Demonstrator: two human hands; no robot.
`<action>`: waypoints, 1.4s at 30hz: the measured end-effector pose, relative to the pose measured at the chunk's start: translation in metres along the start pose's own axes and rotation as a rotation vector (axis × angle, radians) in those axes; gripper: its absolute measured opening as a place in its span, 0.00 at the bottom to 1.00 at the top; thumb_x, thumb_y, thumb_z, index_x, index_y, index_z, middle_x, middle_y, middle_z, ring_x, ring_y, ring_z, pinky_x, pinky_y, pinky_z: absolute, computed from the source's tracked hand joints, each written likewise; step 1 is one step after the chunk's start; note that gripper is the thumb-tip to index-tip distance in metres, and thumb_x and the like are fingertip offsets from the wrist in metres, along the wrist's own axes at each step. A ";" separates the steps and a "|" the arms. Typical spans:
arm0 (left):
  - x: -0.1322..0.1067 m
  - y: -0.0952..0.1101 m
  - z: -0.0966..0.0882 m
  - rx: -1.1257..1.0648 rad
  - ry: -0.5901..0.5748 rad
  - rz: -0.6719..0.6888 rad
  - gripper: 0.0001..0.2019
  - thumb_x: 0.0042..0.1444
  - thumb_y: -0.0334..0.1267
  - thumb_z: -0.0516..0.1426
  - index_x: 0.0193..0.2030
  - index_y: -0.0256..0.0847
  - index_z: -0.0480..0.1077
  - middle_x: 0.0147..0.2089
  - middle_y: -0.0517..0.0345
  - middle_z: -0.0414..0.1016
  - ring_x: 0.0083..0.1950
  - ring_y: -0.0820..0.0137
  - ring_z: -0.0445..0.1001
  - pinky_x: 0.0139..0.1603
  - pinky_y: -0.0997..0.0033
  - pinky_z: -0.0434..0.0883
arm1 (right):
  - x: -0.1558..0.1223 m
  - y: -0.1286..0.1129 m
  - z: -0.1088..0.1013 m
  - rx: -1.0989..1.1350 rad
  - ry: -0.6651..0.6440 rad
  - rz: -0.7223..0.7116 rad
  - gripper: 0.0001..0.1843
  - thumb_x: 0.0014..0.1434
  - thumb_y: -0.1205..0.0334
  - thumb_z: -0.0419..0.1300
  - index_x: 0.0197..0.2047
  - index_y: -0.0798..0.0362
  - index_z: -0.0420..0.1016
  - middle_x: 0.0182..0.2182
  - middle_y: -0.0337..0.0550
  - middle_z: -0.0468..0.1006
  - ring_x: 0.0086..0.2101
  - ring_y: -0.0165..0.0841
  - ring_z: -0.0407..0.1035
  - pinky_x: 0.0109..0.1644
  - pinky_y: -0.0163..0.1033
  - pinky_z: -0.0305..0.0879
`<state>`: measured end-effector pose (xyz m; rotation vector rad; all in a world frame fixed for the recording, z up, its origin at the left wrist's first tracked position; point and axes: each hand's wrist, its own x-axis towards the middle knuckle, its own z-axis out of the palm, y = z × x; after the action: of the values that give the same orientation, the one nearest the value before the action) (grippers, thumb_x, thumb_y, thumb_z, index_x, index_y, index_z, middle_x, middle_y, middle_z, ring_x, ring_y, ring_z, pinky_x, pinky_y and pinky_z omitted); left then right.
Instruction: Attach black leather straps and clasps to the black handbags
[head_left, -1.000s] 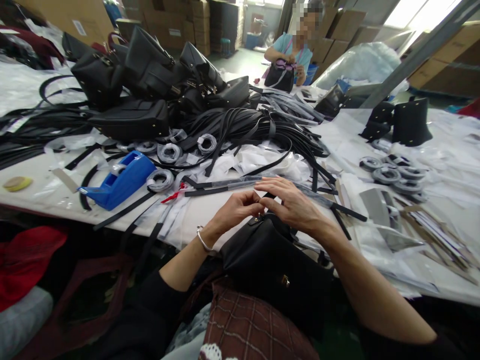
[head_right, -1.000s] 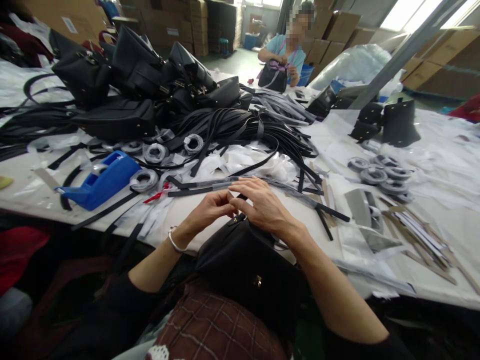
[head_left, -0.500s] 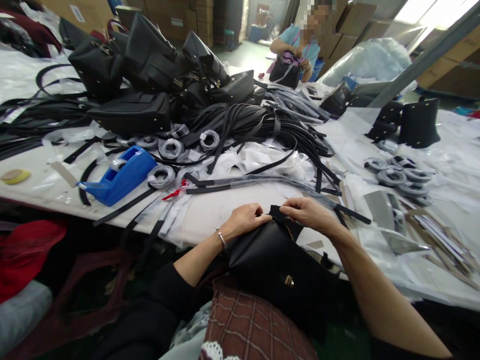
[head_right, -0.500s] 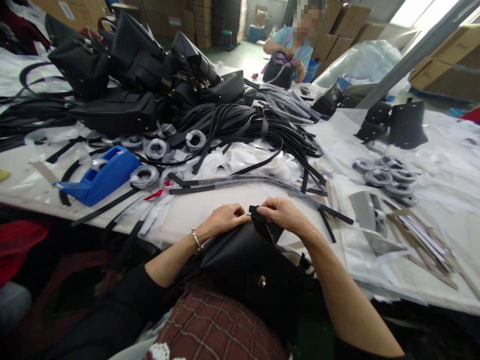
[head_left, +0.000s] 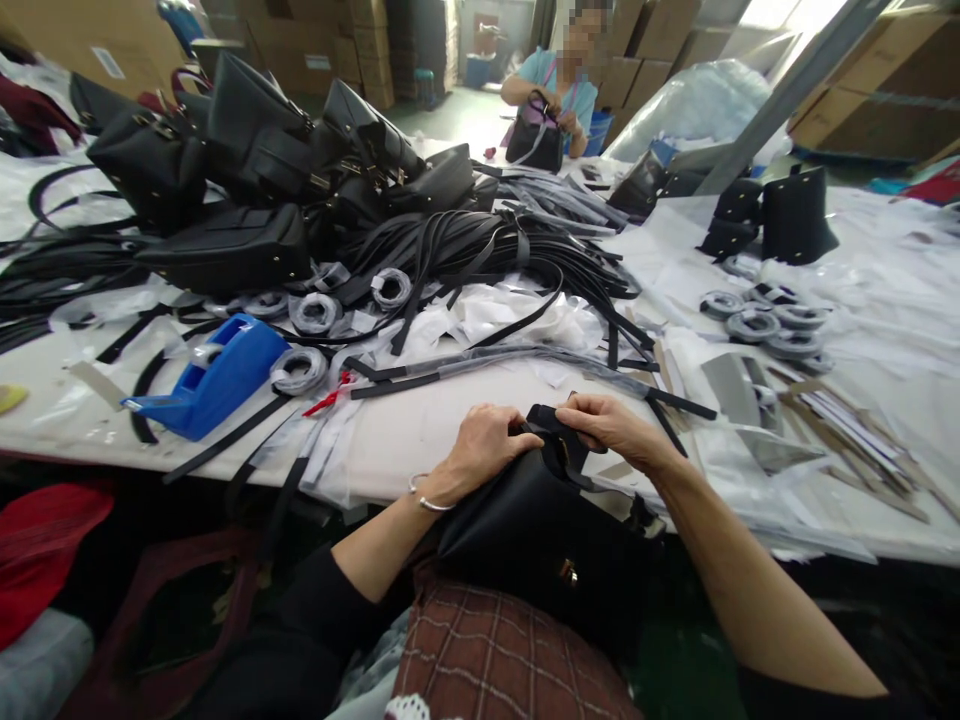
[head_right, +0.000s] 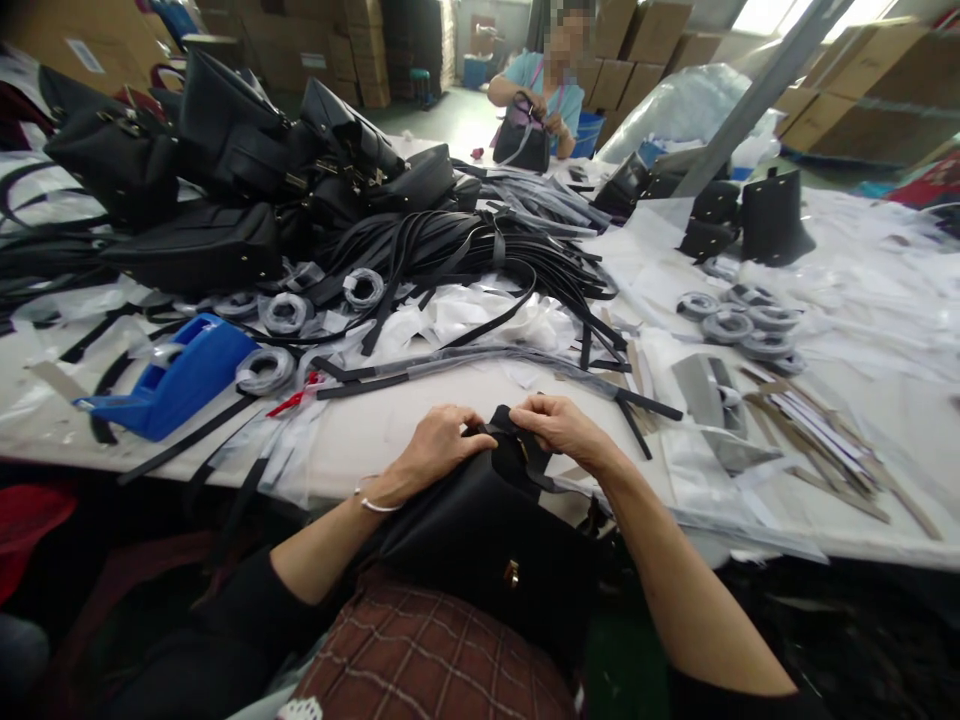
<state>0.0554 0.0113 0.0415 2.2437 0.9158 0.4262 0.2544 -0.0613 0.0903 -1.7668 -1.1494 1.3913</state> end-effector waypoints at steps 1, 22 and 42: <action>-0.004 0.002 0.000 -0.003 0.028 0.033 0.12 0.53 0.50 0.64 0.36 0.43 0.78 0.36 0.53 0.81 0.40 0.61 0.76 0.55 0.59 0.66 | -0.002 0.000 0.001 0.000 -0.035 -0.026 0.26 0.50 0.36 0.64 0.27 0.54 0.69 0.17 0.33 0.66 0.17 0.24 0.54 0.21 0.31 0.48; -0.033 0.006 0.011 -0.147 0.195 0.286 0.10 0.51 0.42 0.68 0.36 0.41 0.75 0.36 0.57 0.82 0.41 0.65 0.79 0.66 0.49 0.59 | -0.031 -0.004 0.016 -0.275 0.000 -0.030 0.17 0.53 0.48 0.62 0.29 0.55 0.77 0.19 0.35 0.68 0.18 0.24 0.56 0.19 0.31 0.48; -0.036 0.004 0.019 -0.064 0.119 0.379 0.12 0.51 0.41 0.67 0.38 0.39 0.73 0.37 0.57 0.80 0.41 0.66 0.78 0.66 0.50 0.62 | -0.033 0.005 0.007 -0.392 -0.125 0.004 0.16 0.54 0.50 0.61 0.26 0.54 0.75 0.19 0.34 0.68 0.22 0.26 0.57 0.24 0.33 0.50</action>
<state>0.0424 -0.0252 0.0292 2.3532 0.5210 0.7549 0.2468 -0.0934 0.0981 -1.9652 -1.5730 1.3633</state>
